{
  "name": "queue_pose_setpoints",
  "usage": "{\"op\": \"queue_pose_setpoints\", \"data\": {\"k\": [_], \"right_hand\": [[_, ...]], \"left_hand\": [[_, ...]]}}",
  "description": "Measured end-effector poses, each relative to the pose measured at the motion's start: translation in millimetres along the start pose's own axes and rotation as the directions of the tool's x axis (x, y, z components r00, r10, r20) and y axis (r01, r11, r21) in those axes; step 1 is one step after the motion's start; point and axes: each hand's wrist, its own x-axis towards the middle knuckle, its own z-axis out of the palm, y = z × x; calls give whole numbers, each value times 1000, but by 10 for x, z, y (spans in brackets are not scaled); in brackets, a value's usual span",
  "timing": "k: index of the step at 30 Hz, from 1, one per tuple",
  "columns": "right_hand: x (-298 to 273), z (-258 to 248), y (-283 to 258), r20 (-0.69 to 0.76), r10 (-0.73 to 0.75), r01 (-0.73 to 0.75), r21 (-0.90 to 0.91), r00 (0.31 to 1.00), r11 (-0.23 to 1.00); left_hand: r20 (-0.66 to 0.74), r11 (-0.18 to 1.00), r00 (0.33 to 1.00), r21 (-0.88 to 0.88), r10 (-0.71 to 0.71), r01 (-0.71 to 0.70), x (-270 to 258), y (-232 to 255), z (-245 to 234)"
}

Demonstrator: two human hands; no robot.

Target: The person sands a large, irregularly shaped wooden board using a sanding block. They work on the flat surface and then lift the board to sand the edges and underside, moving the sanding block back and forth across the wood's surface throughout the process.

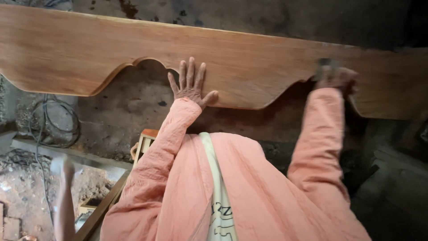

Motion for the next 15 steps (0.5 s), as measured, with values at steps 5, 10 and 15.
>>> {"op": "queue_pose_setpoints", "data": {"k": [5, 10, 15], "right_hand": [[1380, -869, 265, 958, 265, -527, -167, 114, 833], [1108, -262, -1047, 395, 407, -285, -332, 824, 899], [1544, -1294, -1535, 178, -167, 20, 625, 970, 780]], "left_hand": [[-14, 1000, 1000, -8, 5, -5, 19, -24, 34], [-27, 998, 999, 63, -21, 23, 54, -11, 90], [-39, 998, 998, 47, -42, 44, 72, -3, 60]]}}
